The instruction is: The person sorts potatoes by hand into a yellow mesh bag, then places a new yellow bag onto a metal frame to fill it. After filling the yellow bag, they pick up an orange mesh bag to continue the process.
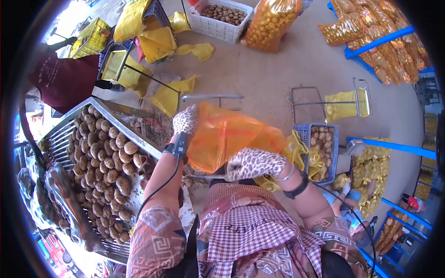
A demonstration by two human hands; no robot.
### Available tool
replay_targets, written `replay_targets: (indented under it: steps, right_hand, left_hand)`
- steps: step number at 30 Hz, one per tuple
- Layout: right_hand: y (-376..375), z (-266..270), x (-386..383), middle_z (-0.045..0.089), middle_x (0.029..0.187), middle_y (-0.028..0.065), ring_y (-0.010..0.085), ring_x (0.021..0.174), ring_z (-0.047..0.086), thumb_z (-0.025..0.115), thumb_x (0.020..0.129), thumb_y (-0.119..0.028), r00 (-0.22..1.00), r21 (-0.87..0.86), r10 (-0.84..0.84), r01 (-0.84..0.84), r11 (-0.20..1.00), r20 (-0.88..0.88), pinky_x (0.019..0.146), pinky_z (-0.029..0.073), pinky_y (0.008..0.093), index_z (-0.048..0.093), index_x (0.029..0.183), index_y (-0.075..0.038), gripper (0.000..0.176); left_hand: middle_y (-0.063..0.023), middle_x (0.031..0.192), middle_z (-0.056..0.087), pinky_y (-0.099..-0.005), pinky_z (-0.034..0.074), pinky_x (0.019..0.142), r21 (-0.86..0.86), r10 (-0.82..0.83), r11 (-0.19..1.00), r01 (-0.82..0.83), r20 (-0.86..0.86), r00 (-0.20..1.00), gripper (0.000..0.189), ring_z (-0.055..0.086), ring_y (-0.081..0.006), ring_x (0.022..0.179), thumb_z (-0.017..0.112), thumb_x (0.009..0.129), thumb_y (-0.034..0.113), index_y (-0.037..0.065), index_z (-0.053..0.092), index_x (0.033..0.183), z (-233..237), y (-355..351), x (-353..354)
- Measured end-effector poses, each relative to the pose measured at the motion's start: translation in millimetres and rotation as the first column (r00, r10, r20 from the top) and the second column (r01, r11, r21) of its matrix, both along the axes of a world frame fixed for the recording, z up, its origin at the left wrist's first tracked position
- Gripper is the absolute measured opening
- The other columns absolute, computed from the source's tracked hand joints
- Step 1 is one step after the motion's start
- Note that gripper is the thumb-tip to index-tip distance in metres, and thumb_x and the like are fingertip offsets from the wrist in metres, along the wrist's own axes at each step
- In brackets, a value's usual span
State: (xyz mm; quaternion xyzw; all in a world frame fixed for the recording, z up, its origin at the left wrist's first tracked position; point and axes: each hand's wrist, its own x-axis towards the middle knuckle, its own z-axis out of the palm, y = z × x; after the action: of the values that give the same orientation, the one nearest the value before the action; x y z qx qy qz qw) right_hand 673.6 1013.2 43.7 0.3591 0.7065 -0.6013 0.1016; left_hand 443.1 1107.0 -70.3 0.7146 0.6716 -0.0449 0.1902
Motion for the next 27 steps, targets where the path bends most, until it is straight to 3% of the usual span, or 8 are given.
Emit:
replay_targets:
  steps: [2,4,7,10,11,16,17,27]
  right_hand:
    - [16,21,-3,0.068,0.098,0.0145,0.0303,0.094,0.064,0.071,0.080,-0.040,0.918,0.095,-0.369,0.384,0.918,-0.144,0.085,0.050,0.0397,0.062,0.110,-0.006,0.046]
    - [27,12,-18,0.062,0.115,0.0177,0.0315,0.108,0.059,0.076,0.075,-0.034,0.734,0.510,-0.635,0.653,0.560,-0.242,0.094,0.046,0.0405,0.053,0.123,-0.004,0.061]
    - [36,-47,-42,0.049,0.131,0.0222,0.0345,0.121,0.049,0.074,0.075,-0.036,0.765,0.787,-0.633,0.460,0.412,-0.117,0.102,0.039,0.0420,0.042,0.133,0.000,0.075]
    - [33,-77,-63,0.038,0.141,0.0233,0.0362,0.130,0.038,0.072,0.076,-0.038,0.746,0.539,-0.655,0.503,0.675,0.124,0.107,0.033,0.0438,0.035,0.137,0.002,0.082]
    - [30,-99,-65,0.050,0.130,0.0230,0.0365,0.120,0.049,0.067,0.080,-0.030,0.668,0.620,-0.742,0.558,0.552,0.059,0.100,0.040,0.0432,0.045,0.131,-0.001,0.063]
    - [35,-137,-28,0.067,0.098,0.0178,0.0358,0.093,0.063,0.056,0.081,-0.015,0.556,0.499,-0.829,0.704,0.505,0.053,0.083,0.049,0.0437,0.063,0.106,-0.007,0.027]
    - [37,-132,-19,0.067,0.097,0.0177,0.0351,0.092,0.063,0.055,0.082,-0.015,0.570,0.499,-0.818,0.690,0.524,0.070,0.083,0.049,0.0439,0.063,0.105,-0.008,0.026]
    - [66,-145,22,0.067,0.095,0.0152,0.0334,0.091,0.063,0.055,0.083,-0.015,0.553,0.610,-0.830,0.634,0.475,0.072,0.082,0.049,0.0425,0.063,0.099,-0.008,0.019]
  left_hand:
    - [-0.0154,0.098,0.066,-0.0450,0.050,0.079,0.051,-0.120,0.992,0.117,0.062,0.991,0.025,0.064,-0.0336,0.092,0.043,0.091,0.023,0.009,0.061,0.104,-1,-2,-6]
    - [-0.0152,0.096,0.066,-0.0448,0.050,0.077,0.070,-0.161,0.985,0.156,0.068,0.985,0.024,0.064,-0.0337,0.090,0.045,0.090,0.023,0.009,0.061,0.101,0,0,-4]
    - [-0.0144,0.091,0.066,-0.0438,0.051,0.072,0.067,-0.262,0.964,0.258,0.051,0.964,0.019,0.064,-0.0335,0.086,0.051,0.086,0.021,0.008,0.063,0.092,0,1,8]
    - [-0.0160,0.091,0.067,-0.0438,0.051,0.073,0.065,-0.316,0.948,0.310,0.127,0.940,0.020,0.065,-0.0334,0.085,0.049,0.087,0.019,0.008,0.062,0.095,-4,-3,18]
    - [-0.0154,0.091,0.067,-0.0442,0.051,0.073,0.094,-0.309,0.950,0.296,0.175,0.935,0.020,0.065,-0.0334,0.084,0.050,0.086,0.020,0.008,0.063,0.096,-4,-4,21]
    - [-0.0133,0.093,0.067,-0.0439,0.050,0.076,-0.021,-0.387,0.921,0.389,0.072,0.919,0.021,0.064,-0.0329,0.088,0.055,0.084,0.023,0.009,0.066,0.094,-13,1,3]
    - [-0.0124,0.093,0.067,-0.0439,0.050,0.078,-0.160,-0.423,0.898,0.410,-0.051,0.905,0.021,0.064,-0.0327,0.089,0.057,0.083,0.024,0.010,0.068,0.094,-21,5,-7]
    - [-0.0146,0.092,0.067,-0.0436,0.049,0.080,-0.026,-0.071,0.997,0.073,0.068,0.995,0.021,0.063,-0.0340,0.090,0.058,0.082,0.023,0.012,0.069,0.097,-13,23,-29]
